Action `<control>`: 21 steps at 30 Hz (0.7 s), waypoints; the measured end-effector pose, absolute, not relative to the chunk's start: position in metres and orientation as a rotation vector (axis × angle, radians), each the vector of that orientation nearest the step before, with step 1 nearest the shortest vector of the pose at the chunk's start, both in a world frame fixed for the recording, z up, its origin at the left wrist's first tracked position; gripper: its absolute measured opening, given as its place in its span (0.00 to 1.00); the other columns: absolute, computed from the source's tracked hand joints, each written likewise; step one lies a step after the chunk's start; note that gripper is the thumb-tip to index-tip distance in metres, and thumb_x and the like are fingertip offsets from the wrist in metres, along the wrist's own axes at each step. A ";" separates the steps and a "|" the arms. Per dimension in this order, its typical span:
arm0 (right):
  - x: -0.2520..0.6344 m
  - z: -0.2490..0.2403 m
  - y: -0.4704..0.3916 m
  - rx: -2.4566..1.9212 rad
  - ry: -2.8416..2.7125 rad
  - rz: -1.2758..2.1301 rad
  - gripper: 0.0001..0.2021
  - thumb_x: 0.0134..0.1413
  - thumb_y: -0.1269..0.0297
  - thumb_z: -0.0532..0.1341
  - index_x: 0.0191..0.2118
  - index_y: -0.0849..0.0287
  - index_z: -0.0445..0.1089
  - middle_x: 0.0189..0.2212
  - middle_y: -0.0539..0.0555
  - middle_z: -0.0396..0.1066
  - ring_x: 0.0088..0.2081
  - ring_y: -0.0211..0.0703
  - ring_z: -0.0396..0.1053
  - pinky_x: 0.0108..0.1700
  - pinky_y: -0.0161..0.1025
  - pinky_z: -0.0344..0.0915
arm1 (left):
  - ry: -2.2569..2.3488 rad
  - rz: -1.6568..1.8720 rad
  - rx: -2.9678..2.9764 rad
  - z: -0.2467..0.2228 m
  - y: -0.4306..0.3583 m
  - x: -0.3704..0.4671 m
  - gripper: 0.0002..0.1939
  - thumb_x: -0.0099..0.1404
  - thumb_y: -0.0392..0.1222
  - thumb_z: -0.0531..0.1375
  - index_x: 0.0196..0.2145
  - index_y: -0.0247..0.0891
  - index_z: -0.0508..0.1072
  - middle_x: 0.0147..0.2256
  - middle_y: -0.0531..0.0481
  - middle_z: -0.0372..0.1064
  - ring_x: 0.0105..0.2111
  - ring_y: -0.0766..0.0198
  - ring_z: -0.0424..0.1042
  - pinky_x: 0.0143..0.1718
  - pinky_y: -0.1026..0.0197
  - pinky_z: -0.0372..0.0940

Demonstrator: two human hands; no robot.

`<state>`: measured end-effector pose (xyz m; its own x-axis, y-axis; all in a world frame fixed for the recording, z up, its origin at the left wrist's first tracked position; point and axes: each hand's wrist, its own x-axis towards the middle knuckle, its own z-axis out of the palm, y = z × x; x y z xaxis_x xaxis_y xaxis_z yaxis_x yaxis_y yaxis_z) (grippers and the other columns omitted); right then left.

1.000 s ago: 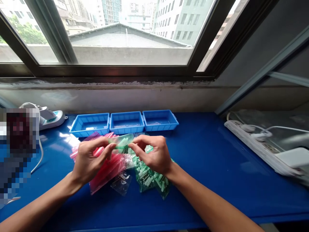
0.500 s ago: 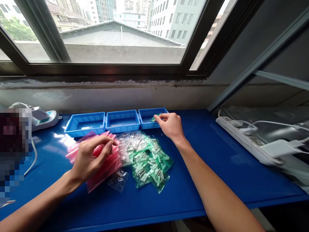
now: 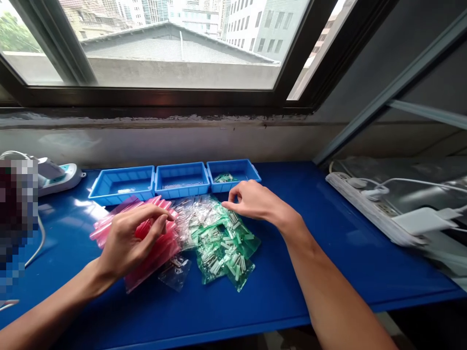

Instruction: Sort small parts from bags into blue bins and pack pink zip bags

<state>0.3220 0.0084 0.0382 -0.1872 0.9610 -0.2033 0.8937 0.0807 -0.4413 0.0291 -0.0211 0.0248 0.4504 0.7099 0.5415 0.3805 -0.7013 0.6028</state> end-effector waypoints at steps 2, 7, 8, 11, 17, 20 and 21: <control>0.321 0.037 0.010 -1.891 -2.223 0.811 0.18 0.56 0.48 0.66 0.27 0.59 0.78 0.16 0.49 0.64 0.21 0.39 0.59 0.26 0.39 0.52 | 0.918 1.132 2.314 0.025 -0.021 0.029 0.09 0.72 0.32 0.59 0.34 0.34 0.78 0.30 0.50 0.80 0.28 0.67 0.77 0.30 0.66 0.68; 0.319 0.034 0.015 -1.785 -2.184 1.082 0.18 0.53 0.48 0.68 0.27 0.60 0.74 0.16 0.46 0.60 0.21 0.36 0.55 0.27 0.37 0.52 | 0.915 1.109 2.320 0.025 -0.021 0.029 0.10 0.72 0.32 0.59 0.34 0.34 0.78 0.31 0.50 0.80 0.29 0.66 0.77 0.30 0.66 0.68; 0.321 0.034 0.015 -1.760 -2.168 1.143 0.18 0.53 0.48 0.69 0.27 0.60 0.74 0.17 0.45 0.60 0.21 0.36 0.54 0.26 0.37 0.51 | 0.915 1.107 2.322 0.025 -0.021 0.029 0.10 0.72 0.32 0.59 0.34 0.34 0.78 0.30 0.50 0.80 0.29 0.66 0.77 0.30 0.66 0.68; 0.329 0.038 0.014 -1.667 -2.072 1.315 0.18 0.52 0.49 0.71 0.28 0.59 0.72 0.18 0.45 0.61 0.21 0.34 0.55 0.25 0.35 0.50 | 0.913 1.108 2.325 0.026 -0.021 0.030 0.10 0.72 0.33 0.58 0.34 0.34 0.78 0.31 0.50 0.80 0.29 0.66 0.77 0.31 0.65 0.68; 0.333 0.049 0.008 -1.416 -1.786 1.475 0.17 0.50 0.54 0.74 0.27 0.59 0.69 0.18 0.46 0.67 0.20 0.34 0.61 0.24 0.33 0.60 | 0.925 1.075 2.320 0.027 -0.021 0.030 0.10 0.73 0.33 0.59 0.33 0.35 0.77 0.28 0.51 0.79 0.28 0.65 0.76 0.30 0.65 0.68; 0.328 0.049 0.006 -1.254 -1.700 1.459 0.16 0.51 0.57 0.75 0.27 0.58 0.69 0.17 0.45 0.67 0.19 0.33 0.63 0.24 0.32 0.63 | 0.945 1.036 2.304 0.027 -0.021 0.030 0.10 0.73 0.34 0.58 0.33 0.35 0.77 0.29 0.51 0.79 0.28 0.65 0.77 0.31 0.64 0.68; 0.326 0.049 0.005 -1.203 -1.667 1.449 0.16 0.50 0.58 0.75 0.28 0.58 0.69 0.17 0.45 0.68 0.18 0.33 0.63 0.24 0.32 0.64 | 0.952 1.023 2.291 0.027 -0.021 0.029 0.10 0.73 0.34 0.58 0.34 0.35 0.78 0.30 0.51 0.80 0.28 0.65 0.77 0.31 0.64 0.68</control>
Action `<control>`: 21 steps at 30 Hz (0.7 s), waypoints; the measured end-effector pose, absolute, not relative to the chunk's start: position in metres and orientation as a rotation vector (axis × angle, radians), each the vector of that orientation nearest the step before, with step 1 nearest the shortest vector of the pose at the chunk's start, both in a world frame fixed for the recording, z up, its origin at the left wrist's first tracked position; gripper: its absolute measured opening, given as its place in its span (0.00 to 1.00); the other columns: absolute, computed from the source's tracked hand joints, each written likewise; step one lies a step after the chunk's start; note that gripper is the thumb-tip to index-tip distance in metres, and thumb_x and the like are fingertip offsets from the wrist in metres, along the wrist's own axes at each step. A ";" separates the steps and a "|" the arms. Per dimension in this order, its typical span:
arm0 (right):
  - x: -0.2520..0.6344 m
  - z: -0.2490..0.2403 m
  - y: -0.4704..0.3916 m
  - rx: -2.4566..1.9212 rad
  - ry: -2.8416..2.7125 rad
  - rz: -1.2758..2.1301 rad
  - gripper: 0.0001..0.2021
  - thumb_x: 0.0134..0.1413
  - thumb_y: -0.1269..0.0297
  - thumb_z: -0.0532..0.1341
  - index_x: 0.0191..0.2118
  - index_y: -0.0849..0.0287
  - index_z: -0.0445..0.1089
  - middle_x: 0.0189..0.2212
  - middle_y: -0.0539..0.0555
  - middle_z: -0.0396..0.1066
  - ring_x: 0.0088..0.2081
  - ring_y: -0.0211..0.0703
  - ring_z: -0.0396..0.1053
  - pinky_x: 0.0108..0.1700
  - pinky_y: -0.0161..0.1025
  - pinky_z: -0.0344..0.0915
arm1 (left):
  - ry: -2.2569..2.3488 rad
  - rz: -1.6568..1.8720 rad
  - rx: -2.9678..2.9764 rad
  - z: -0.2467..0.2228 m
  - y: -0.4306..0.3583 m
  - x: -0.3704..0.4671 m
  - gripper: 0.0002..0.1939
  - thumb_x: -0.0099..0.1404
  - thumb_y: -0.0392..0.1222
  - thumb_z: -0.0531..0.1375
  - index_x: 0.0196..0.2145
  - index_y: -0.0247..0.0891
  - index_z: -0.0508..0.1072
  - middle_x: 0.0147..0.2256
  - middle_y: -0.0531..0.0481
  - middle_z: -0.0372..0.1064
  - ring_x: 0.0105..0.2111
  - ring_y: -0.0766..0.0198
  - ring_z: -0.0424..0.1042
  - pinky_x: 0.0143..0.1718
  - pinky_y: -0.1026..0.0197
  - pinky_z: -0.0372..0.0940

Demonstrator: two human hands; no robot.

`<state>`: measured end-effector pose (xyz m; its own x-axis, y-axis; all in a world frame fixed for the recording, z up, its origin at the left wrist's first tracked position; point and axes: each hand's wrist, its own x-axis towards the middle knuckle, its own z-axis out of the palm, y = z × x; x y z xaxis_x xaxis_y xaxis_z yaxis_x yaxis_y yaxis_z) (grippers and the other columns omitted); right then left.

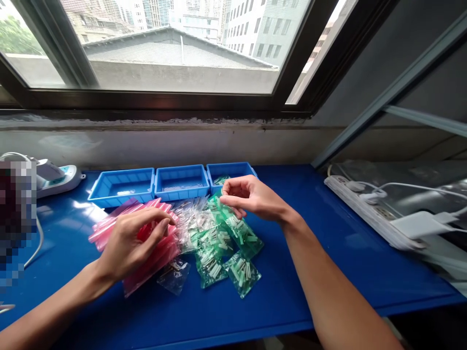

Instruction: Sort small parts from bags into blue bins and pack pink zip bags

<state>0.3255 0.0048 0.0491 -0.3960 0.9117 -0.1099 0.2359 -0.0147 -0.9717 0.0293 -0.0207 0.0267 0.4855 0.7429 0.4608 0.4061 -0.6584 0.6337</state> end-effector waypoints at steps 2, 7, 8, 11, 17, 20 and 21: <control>0.321 0.048 0.003 -1.110 -1.608 1.429 0.17 0.50 0.60 0.76 0.28 0.58 0.68 0.19 0.45 0.69 0.18 0.33 0.65 0.23 0.32 0.65 | 0.969 1.000 2.259 0.026 -0.020 0.029 0.11 0.73 0.35 0.58 0.35 0.36 0.79 0.30 0.51 0.80 0.29 0.64 0.77 0.31 0.63 0.68; 0.305 0.040 -0.004 -0.908 -1.548 1.449 0.17 0.55 0.58 0.74 0.29 0.58 0.67 0.20 0.46 0.70 0.18 0.35 0.69 0.21 0.32 0.68 | 1.010 0.962 2.186 0.026 -0.019 0.029 0.11 0.74 0.38 0.58 0.37 0.37 0.80 0.31 0.51 0.80 0.29 0.64 0.76 0.33 0.61 0.68; 0.300 0.038 -0.006 -0.874 -1.545 1.452 0.16 0.56 0.58 0.74 0.30 0.58 0.67 0.20 0.46 0.71 0.18 0.36 0.70 0.20 0.32 0.68 | 1.011 0.956 2.166 0.027 -0.019 0.030 0.11 0.74 0.39 0.58 0.38 0.37 0.80 0.32 0.51 0.80 0.29 0.64 0.77 0.33 0.62 0.68; 0.285 0.031 -0.009 -0.795 -1.549 1.450 0.16 0.56 0.60 0.74 0.31 0.58 0.66 0.23 0.48 0.75 0.20 0.38 0.75 0.20 0.31 0.67 | 1.010 0.945 2.088 0.030 -0.020 0.031 0.09 0.73 0.40 0.59 0.38 0.38 0.80 0.32 0.50 0.81 0.29 0.63 0.77 0.30 0.63 0.67; 0.267 0.022 -0.013 -0.813 -1.487 1.366 0.17 0.54 0.58 0.75 0.32 0.58 0.67 0.26 0.51 0.78 0.21 0.40 0.76 0.19 0.32 0.67 | 0.984 0.977 1.896 0.033 -0.020 0.032 0.13 0.71 0.43 0.61 0.30 0.37 0.78 0.28 0.49 0.78 0.27 0.64 0.74 0.28 0.64 0.66; 0.265 0.020 -0.013 -0.839 -1.510 1.329 0.15 0.55 0.57 0.74 0.32 0.58 0.69 0.28 0.53 0.80 0.21 0.40 0.76 0.20 0.32 0.68 | 1.003 1.029 1.873 0.031 -0.020 0.031 0.11 0.71 0.43 0.62 0.32 0.36 0.78 0.28 0.50 0.77 0.26 0.64 0.74 0.27 0.64 0.67; 0.265 0.019 -0.013 -0.860 -1.532 1.321 0.14 0.56 0.57 0.74 0.33 0.59 0.71 0.28 0.53 0.80 0.22 0.39 0.76 0.20 0.32 0.68 | 1.016 1.054 1.882 0.030 -0.020 0.031 0.10 0.71 0.42 0.62 0.32 0.36 0.78 0.28 0.50 0.77 0.26 0.64 0.74 0.27 0.64 0.67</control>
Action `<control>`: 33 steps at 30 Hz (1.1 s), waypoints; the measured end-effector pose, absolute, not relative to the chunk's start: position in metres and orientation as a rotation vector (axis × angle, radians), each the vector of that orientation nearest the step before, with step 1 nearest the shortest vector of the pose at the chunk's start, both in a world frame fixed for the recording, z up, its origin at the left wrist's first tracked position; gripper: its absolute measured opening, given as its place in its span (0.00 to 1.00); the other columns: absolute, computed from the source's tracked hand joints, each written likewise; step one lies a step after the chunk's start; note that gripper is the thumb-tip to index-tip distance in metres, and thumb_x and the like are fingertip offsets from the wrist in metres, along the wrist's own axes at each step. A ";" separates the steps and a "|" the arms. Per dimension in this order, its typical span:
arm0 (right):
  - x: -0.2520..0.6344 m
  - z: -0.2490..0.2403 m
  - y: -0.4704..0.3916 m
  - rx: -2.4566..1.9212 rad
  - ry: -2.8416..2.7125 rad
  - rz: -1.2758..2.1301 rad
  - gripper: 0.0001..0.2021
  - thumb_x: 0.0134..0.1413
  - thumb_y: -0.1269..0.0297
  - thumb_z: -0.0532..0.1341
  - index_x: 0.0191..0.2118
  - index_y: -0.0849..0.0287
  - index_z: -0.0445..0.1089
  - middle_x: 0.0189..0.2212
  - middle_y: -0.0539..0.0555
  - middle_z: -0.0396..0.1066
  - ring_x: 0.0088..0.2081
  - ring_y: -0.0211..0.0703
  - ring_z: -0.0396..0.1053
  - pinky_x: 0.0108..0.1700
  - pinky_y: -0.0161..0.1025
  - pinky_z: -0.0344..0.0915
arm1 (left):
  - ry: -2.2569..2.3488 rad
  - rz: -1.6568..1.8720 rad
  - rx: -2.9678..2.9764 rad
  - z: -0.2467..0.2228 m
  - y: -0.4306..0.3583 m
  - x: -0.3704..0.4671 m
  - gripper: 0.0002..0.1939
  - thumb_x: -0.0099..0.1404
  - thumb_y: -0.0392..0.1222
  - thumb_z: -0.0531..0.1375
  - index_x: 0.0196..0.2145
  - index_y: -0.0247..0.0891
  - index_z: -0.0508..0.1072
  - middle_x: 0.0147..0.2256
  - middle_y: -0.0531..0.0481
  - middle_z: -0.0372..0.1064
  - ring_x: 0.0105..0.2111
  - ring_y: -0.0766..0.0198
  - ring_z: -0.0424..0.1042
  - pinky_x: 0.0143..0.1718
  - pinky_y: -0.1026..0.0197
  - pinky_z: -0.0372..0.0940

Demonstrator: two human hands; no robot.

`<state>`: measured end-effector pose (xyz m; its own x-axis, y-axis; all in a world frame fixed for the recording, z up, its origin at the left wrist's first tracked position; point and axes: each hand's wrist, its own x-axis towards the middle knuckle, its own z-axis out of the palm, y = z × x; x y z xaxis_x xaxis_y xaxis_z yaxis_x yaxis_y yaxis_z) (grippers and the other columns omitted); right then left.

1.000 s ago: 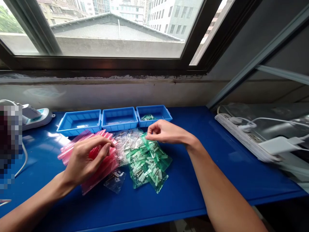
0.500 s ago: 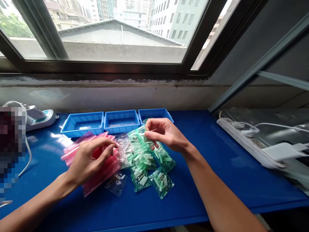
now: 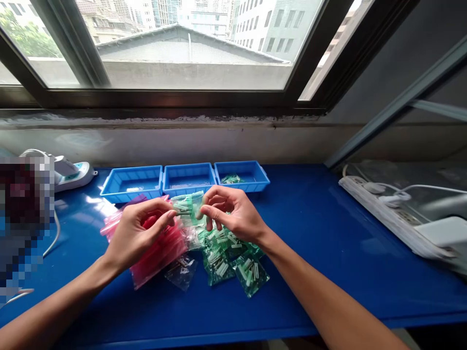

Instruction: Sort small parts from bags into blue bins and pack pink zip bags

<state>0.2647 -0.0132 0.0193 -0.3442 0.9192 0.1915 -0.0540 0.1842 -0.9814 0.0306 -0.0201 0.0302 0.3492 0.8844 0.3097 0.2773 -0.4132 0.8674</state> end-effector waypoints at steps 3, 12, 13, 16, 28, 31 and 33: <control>0.263 0.019 -0.014 -0.947 -1.599 1.263 0.12 0.56 0.58 0.73 0.33 0.60 0.75 0.25 0.51 0.77 0.20 0.37 0.72 0.21 0.32 0.67 | 1.048 1.108 1.927 0.028 -0.020 0.030 0.09 0.70 0.42 0.63 0.33 0.35 0.78 0.29 0.49 0.78 0.26 0.63 0.75 0.27 0.64 0.67; 0.256 0.015 -0.020 -1.021 -1.628 1.026 0.08 0.57 0.58 0.72 0.35 0.59 0.82 0.18 0.49 0.74 0.16 0.37 0.68 0.19 0.34 0.67 | 1.086 1.101 1.914 0.027 -0.019 0.032 0.07 0.70 0.41 0.63 0.36 0.35 0.79 0.23 0.53 0.72 0.21 0.68 0.67 0.22 0.67 0.62; 0.255 0.014 -0.020 -1.014 -1.621 1.027 0.08 0.58 0.59 0.71 0.36 0.58 0.83 0.17 0.49 0.74 0.15 0.37 0.68 0.18 0.34 0.67 | 1.089 1.099 1.919 0.027 -0.020 0.032 0.07 0.70 0.41 0.63 0.36 0.35 0.78 0.22 0.54 0.71 0.20 0.69 0.66 0.21 0.67 0.62; 0.253 0.012 -0.022 -0.967 -1.594 1.044 0.08 0.59 0.60 0.70 0.38 0.59 0.84 0.19 0.51 0.77 0.15 0.40 0.71 0.18 0.35 0.70 | 1.070 1.080 1.925 0.027 -0.021 0.031 0.07 0.71 0.41 0.62 0.35 0.35 0.76 0.21 0.54 0.70 0.19 0.69 0.65 0.20 0.67 0.61; 0.253 0.014 -0.029 -0.880 -1.748 0.484 0.18 0.60 0.76 0.64 0.51 0.51 0.83 0.47 0.52 0.82 0.48 0.53 0.83 0.46 0.45 0.84 | 0.995 1.267 2.243 0.022 -0.019 0.027 0.13 0.70 0.30 0.61 0.51 0.36 0.75 0.42 0.46 0.82 0.36 0.64 0.82 0.40 0.62 0.78; 0.253 0.014 -0.029 -0.890 -1.765 0.449 0.17 0.61 0.75 0.64 0.51 0.51 0.83 0.47 0.52 0.82 0.47 0.54 0.83 0.46 0.46 0.84 | 0.987 1.283 2.273 0.021 -0.020 0.026 0.13 0.70 0.29 0.61 0.51 0.35 0.76 0.41 0.47 0.82 0.36 0.64 0.82 0.38 0.63 0.78; 0.253 0.013 -0.029 -0.903 -1.774 0.444 0.17 0.61 0.73 0.64 0.51 0.50 0.83 0.48 0.52 0.82 0.47 0.54 0.83 0.45 0.47 0.84 | 0.982 1.287 2.276 0.022 -0.020 0.026 0.12 0.70 0.29 0.61 0.50 0.35 0.76 0.39 0.47 0.82 0.35 0.64 0.81 0.37 0.63 0.77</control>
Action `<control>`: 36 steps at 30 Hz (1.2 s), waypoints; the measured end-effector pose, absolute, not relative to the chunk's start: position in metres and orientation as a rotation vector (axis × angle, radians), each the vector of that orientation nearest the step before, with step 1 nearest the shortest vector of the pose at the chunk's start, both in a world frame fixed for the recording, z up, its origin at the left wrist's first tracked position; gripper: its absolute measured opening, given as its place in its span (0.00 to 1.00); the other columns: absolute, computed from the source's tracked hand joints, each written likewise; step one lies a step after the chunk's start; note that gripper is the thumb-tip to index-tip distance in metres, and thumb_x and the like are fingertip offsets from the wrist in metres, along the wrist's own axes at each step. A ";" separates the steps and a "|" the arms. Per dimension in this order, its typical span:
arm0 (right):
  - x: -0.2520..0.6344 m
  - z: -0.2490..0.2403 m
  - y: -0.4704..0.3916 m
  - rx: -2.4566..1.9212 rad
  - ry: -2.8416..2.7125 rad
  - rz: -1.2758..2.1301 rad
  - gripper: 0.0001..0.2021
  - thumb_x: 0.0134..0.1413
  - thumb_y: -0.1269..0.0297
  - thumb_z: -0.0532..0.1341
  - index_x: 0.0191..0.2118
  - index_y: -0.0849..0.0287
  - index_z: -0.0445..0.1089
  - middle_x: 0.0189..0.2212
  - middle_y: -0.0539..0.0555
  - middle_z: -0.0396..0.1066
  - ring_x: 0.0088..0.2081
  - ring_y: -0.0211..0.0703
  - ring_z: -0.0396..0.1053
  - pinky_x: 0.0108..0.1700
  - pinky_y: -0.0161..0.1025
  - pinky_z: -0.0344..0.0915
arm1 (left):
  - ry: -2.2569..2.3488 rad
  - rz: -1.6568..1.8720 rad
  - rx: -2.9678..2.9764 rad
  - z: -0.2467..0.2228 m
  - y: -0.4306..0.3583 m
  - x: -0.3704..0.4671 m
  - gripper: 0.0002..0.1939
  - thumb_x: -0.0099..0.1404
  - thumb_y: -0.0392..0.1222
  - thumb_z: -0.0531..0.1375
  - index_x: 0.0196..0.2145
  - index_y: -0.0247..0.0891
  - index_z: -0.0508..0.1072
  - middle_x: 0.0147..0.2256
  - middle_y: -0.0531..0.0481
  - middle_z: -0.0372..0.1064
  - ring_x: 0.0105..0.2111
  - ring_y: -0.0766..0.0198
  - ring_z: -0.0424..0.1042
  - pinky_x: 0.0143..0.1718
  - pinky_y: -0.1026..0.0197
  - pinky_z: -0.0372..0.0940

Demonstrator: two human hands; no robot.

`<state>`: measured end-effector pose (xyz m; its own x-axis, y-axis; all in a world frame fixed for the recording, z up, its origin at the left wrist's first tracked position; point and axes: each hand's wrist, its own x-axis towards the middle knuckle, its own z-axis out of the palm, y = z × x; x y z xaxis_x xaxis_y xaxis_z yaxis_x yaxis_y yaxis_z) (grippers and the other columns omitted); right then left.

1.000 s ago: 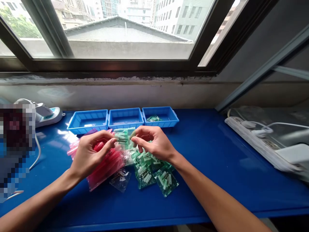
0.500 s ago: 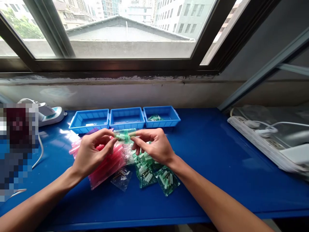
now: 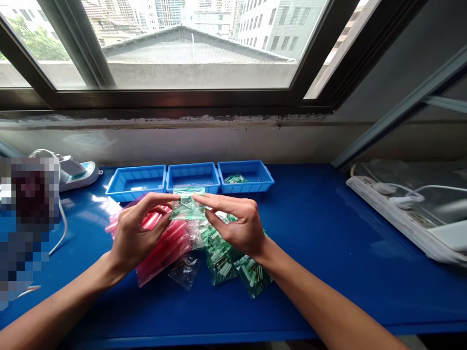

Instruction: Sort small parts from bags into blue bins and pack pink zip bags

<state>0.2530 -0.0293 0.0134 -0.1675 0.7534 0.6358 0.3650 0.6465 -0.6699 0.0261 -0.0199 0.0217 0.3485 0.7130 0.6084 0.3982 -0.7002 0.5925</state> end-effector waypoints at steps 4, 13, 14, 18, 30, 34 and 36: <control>0.254 0.013 -0.029 -0.912 -1.765 0.429 0.16 0.61 0.72 0.65 0.49 0.50 0.84 0.47 0.52 0.83 0.47 0.55 0.83 0.47 0.48 0.83 | 0.979 1.287 2.256 0.023 -0.020 0.026 0.11 0.70 0.29 0.61 0.49 0.36 0.77 0.38 0.48 0.81 0.34 0.64 0.81 0.36 0.63 0.76; 0.249 0.021 -0.031 -1.031 -1.772 0.693 0.18 0.64 0.62 0.65 0.22 0.57 0.77 0.16 0.50 0.75 0.17 0.39 0.70 0.24 0.37 0.69 | 0.999 0.993 1.760 0.032 -0.021 0.031 0.15 0.70 0.43 0.63 0.27 0.38 0.69 0.19 0.57 0.67 0.18 0.70 0.65 0.21 0.66 0.61; 0.248 0.022 -0.031 -1.042 -1.772 0.724 0.18 0.64 0.61 0.65 0.22 0.58 0.76 0.16 0.49 0.74 0.16 0.38 0.68 0.24 0.36 0.68 | 0.993 0.964 1.704 0.033 -0.020 0.031 0.15 0.70 0.44 0.63 0.26 0.38 0.68 0.18 0.58 0.66 0.18 0.70 0.64 0.20 0.65 0.59; 0.248 0.021 -0.031 -1.066 -1.745 0.814 0.18 0.63 0.58 0.66 0.22 0.58 0.75 0.15 0.49 0.72 0.16 0.37 0.66 0.22 0.35 0.65 | 0.970 0.906 1.579 0.034 -0.019 0.030 0.15 0.69 0.46 0.64 0.26 0.38 0.68 0.18 0.57 0.67 0.17 0.69 0.64 0.21 0.65 0.58; 0.249 0.014 -0.029 -1.004 -1.631 0.849 0.10 0.61 0.62 0.69 0.30 0.61 0.82 0.14 0.48 0.72 0.14 0.35 0.65 0.17 0.33 0.62 | 1.050 0.943 1.658 0.034 -0.021 0.031 0.14 0.69 0.47 0.64 0.28 0.36 0.73 0.17 0.57 0.64 0.16 0.70 0.60 0.18 0.67 0.57; 0.248 0.011 -0.029 -0.934 -1.535 0.987 0.06 0.60 0.65 0.70 0.36 0.60 0.85 0.18 0.50 0.77 0.14 0.39 0.71 0.16 0.33 0.68 | 1.026 1.028 1.730 0.031 -0.021 0.030 0.10 0.70 0.44 0.64 0.32 0.36 0.74 0.20 0.55 0.70 0.18 0.68 0.68 0.20 0.67 0.63; 0.248 0.010 -0.029 -0.908 -1.550 0.948 0.05 0.60 0.68 0.70 0.39 0.57 0.86 0.23 0.51 0.81 0.19 0.41 0.77 0.20 0.34 0.74 | 1.013 1.125 1.806 0.028 -0.021 0.030 0.06 0.69 0.41 0.65 0.35 0.36 0.76 0.27 0.51 0.78 0.25 0.64 0.77 0.25 0.65 0.71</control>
